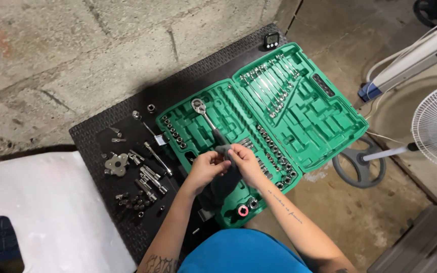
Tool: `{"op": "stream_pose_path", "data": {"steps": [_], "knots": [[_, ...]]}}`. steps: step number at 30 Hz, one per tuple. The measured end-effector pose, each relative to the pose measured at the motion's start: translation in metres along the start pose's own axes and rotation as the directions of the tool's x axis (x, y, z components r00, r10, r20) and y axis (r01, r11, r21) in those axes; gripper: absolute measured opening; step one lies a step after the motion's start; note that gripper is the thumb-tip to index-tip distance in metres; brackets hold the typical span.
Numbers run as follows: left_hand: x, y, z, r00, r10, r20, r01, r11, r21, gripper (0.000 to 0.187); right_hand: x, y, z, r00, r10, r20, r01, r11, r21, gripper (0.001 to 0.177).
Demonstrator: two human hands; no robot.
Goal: The person wipes multiple metal sockets and a ratchet with a dark cloth, then places them into a green tool case. The person handles each item one at a time, wiping and arranging them in the case.
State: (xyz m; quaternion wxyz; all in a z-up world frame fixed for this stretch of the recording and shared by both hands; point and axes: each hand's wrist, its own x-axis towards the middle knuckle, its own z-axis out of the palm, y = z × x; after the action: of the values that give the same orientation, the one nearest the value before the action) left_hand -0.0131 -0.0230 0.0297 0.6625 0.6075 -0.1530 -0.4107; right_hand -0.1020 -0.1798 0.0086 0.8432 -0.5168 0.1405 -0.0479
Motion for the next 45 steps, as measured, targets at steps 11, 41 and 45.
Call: {"op": "stream_pose_path", "data": {"steps": [11,41,45], "knots": [[-0.003,0.000,0.030,0.795,0.547,-0.262,-0.408,0.802,0.437,0.023,-0.018,-0.001,0.003,0.943,0.303,-0.139,-0.240,0.906,0.349,0.028],[0.121,0.002,-0.173,0.680,0.551,-0.484,0.036,0.634,0.772,0.024,0.122,0.087,0.054,0.968,-0.012,-0.252,-0.134,0.821,-0.555,0.031],[0.133,-0.005,-0.174,0.688,0.530,-0.496,0.039,0.656,0.754,0.022,0.122,0.094,0.053,0.976,0.023,-0.216,-0.112,0.904,-0.412,0.028]]}}
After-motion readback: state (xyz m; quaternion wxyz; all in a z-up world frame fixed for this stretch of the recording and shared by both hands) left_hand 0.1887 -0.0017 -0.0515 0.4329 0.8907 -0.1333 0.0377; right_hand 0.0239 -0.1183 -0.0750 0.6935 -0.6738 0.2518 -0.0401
